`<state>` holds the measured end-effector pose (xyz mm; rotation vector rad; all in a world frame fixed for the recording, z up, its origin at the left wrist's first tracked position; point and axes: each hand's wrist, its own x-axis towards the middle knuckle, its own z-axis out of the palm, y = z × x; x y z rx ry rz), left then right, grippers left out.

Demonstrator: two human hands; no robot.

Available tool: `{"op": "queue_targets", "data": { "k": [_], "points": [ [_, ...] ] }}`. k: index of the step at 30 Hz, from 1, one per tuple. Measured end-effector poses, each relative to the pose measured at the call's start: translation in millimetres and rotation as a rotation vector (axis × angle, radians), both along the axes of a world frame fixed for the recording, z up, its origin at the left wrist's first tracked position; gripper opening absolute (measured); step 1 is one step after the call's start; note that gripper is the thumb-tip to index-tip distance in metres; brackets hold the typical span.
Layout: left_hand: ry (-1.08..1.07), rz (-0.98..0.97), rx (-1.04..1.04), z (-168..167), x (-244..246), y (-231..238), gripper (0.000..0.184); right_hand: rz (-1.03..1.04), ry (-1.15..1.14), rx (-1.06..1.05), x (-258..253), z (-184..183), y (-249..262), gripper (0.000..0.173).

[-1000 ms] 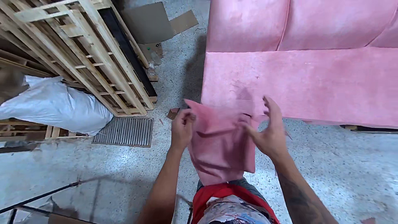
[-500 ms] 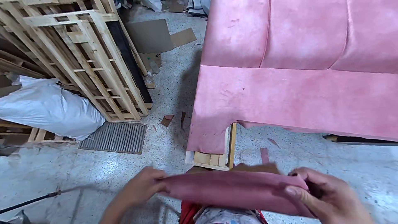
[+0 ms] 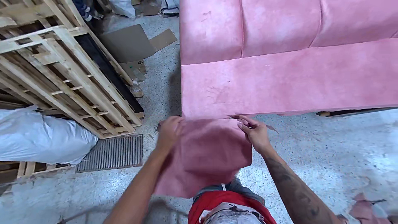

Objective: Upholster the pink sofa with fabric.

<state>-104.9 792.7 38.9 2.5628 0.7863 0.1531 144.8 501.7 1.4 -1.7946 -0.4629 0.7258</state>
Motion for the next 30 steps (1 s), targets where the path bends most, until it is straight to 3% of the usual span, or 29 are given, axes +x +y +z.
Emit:
{"op": "queue_targets", "data": {
  "k": [3,5,7,10,12,16,21,23,25,30],
  "points": [
    [-0.095,-0.209,-0.103,-51,26,-44,0.045,-0.054,-0.136,0.051,-10,3,-8,0.019],
    [-0.203,-0.186,-0.049,-80,30,-53,0.042,-0.041,-0.19,0.021,-12,9,-10,0.022],
    [-0.281,-0.104,-0.023,-87,34,-52,0.04,0.048,-0.185,-0.061,-9,21,-9,0.023],
    [-0.293,-0.053,-0.019,-88,37,-45,0.038,0.125,-0.203,-0.151,-4,31,-6,0.04],
    [-0.311,-0.091,0.028,-88,40,-39,0.027,0.123,-0.322,-0.217,-3,35,-3,0.033],
    [-0.245,-0.231,0.074,-68,29,-22,0.026,0.116,-0.556,-0.285,-4,41,-3,0.023],
    [-0.078,-0.364,-0.021,-25,-22,-7,0.037,0.149,-0.439,-0.295,-9,41,-13,0.007],
    [-0.003,-0.392,0.001,-17,-32,-1,0.048,0.188,-0.304,-0.243,-6,41,-13,0.008],
    [0.039,-0.381,0.033,-16,-37,6,0.046,0.227,-0.192,-0.208,0,43,-13,0.012],
    [0.212,-0.392,-0.141,-4,-32,17,0.042,0.209,-0.435,-0.297,2,41,-2,0.007]
  ]
}}
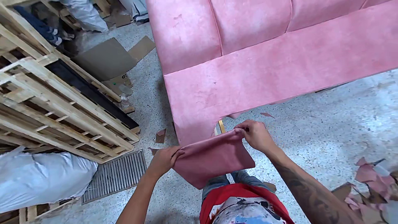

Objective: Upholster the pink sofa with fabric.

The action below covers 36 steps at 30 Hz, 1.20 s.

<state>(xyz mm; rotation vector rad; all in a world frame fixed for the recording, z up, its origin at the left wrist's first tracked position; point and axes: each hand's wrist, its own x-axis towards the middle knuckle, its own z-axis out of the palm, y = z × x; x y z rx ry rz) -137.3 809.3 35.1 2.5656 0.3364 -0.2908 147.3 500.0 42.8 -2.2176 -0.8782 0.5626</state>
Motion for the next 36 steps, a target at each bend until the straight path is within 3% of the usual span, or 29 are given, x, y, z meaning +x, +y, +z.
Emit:
{"op": "queue_targets", "data": {
  "k": [3,5,8,11,13,15,17,20,22,24,26,29,32,36],
  "points": [
    [0.053,-0.004,-0.119,26,4,8,0.062,-0.079,0.032,0.016,2,3,2,0.012],
    [-0.028,-0.05,-0.038,22,3,14,0.052,-0.114,0.188,0.014,0,-5,6,0.017],
    [-0.14,-0.022,0.192,-13,8,27,0.041,-0.258,0.378,0.028,1,-39,24,0.025],
    [-0.053,0.297,-0.062,-36,19,20,0.027,-0.463,0.484,0.046,3,-76,38,0.026],
    [-0.059,0.465,-0.338,-26,21,19,0.025,-0.54,0.591,0.084,4,-75,40,0.025],
    [-0.04,0.476,-0.514,0,26,32,0.022,-0.579,0.704,0.156,9,-69,42,0.023],
    [0.078,0.431,-0.465,12,38,48,0.02,-0.64,0.711,0.144,9,-82,52,0.02],
    [0.25,0.386,-0.284,-31,49,66,0.023,-0.826,0.641,-0.089,0,-118,81,0.013],
    [0.232,0.395,-0.273,-56,45,73,0.021,-0.926,0.708,-0.179,0,-135,88,0.016],
    [0.18,0.456,-0.343,-64,33,73,0.017,-0.951,0.892,-0.064,-6,-157,80,0.019],
    [0.091,0.53,-0.408,-63,30,63,0.017,-0.953,1.06,0.248,-7,-157,68,0.023],
    [0.008,0.572,-0.464,-59,31,52,0.018,-0.775,1.262,0.643,-2,-134,42,0.054],
    [0.0,0.565,-0.496,-56,36,52,0.02,-0.567,1.166,0.659,0,-117,38,0.038],
    [0.036,0.507,-0.512,-47,43,60,0.027,-0.613,1.164,0.676,-2,-110,51,0.026]
  ]
}}
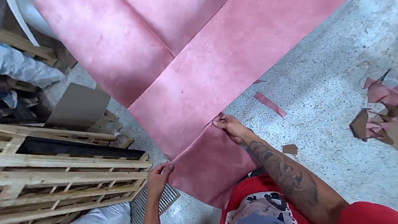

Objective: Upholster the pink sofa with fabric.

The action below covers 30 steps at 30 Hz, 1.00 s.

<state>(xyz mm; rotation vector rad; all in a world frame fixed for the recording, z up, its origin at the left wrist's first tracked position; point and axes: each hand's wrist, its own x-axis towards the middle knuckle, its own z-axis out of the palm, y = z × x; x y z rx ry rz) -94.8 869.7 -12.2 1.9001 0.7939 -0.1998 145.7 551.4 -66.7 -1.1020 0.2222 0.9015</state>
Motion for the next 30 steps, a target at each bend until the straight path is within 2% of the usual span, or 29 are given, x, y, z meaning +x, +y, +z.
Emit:
{"op": "queue_targets", "data": {
  "k": [3,4,6,7,8,11,13,16,17,20,22,23,25,28,30],
  "points": [
    [0.029,-0.037,-0.045,13,3,3,0.038,0.077,-0.01,0.078,2,12,-18,0.032],
    [0.019,-0.046,-0.069,17,4,2,0.05,0.124,-0.061,0.071,3,16,-25,0.031],
    [-0.009,-0.104,-0.064,24,5,2,0.082,0.194,-0.191,-0.001,6,25,-36,0.019],
    [-0.036,-0.142,-0.032,26,4,3,0.086,0.212,-0.261,-0.071,9,30,-39,0.013],
    [-0.072,-0.175,0.01,28,2,3,0.079,0.226,-0.325,-0.14,12,36,-42,0.01],
    [-0.171,-0.238,0.128,34,-7,-2,0.035,0.244,-0.505,-0.234,14,55,-47,0.011],
    [-0.166,-0.228,0.183,35,-11,-9,0.02,0.253,-0.598,-0.25,11,63,-46,0.011],
    [-0.079,-0.177,0.195,34,-15,-15,0.021,0.288,-0.613,-0.224,8,69,-43,0.036],
    [-0.068,-0.166,0.197,33,-16,-16,0.022,0.308,-0.647,-0.236,7,68,-43,0.038],
    [-0.033,-0.165,0.216,33,-16,-17,0.025,0.351,-0.84,-0.386,5,65,-43,0.011],
    [-0.026,-0.166,0.23,38,-14,-20,0.031,0.354,-0.911,-0.486,5,63,-39,0.005],
    [-0.019,-0.167,0.233,40,-12,-20,0.041,0.344,-0.945,-0.538,5,61,-36,0.005],
    [-0.048,-0.184,0.251,41,-11,-19,0.051,0.31,-1.012,-0.556,5,58,-31,0.006],
    [-0.093,-0.206,0.246,36,-15,-13,0.028,0.25,-0.966,-0.563,4,56,-26,0.011],
    [-0.042,-0.176,0.243,31,-16,-11,0.023,0.207,-0.828,-0.616,4,54,-21,0.015]
  ]
}}
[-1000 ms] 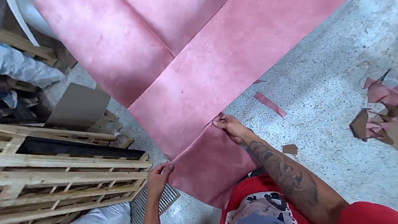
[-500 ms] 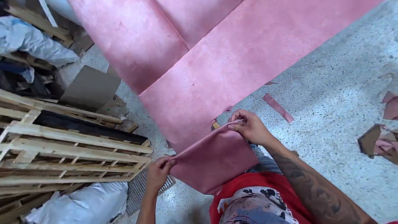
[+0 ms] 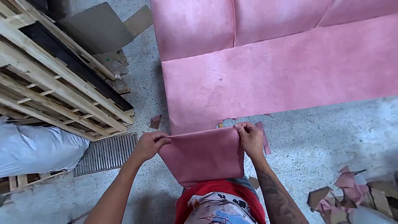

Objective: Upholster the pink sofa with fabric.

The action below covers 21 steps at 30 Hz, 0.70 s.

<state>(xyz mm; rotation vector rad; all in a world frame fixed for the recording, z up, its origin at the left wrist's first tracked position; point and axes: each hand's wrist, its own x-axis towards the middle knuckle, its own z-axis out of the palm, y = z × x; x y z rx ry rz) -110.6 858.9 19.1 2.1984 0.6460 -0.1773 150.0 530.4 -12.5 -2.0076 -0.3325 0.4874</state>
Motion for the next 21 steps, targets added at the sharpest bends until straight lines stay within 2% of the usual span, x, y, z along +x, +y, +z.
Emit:
{"op": "queue_targets", "data": {
  "k": [3,5,7,10,12,14,17,21],
  "points": [
    [0.174,0.138,-0.039,-13,17,0,0.018,-0.064,0.292,0.037,2,-16,10,0.016],
    [0.207,0.182,-0.068,-27,25,-1,0.017,-0.058,0.492,0.136,1,-32,15,0.015],
    [0.151,0.197,-0.092,-33,26,-1,0.017,-0.091,0.502,0.164,3,-41,18,0.012],
    [0.089,0.209,-0.118,-32,26,-4,0.014,-0.119,0.237,-0.063,8,-47,20,0.02],
    [0.122,0.205,-0.059,-29,32,-8,0.015,-0.119,0.172,-0.156,3,-58,23,0.027],
    [0.174,0.151,0.03,-30,35,-2,0.016,-0.15,0.262,-0.134,-5,-74,32,0.026],
    [0.23,0.08,0.111,-36,31,10,0.021,-0.213,0.482,0.011,-11,-94,50,0.014],
    [0.159,0.163,0.011,-61,27,16,0.017,-0.268,0.729,0.124,-7,-99,63,0.012]
  ]
}}
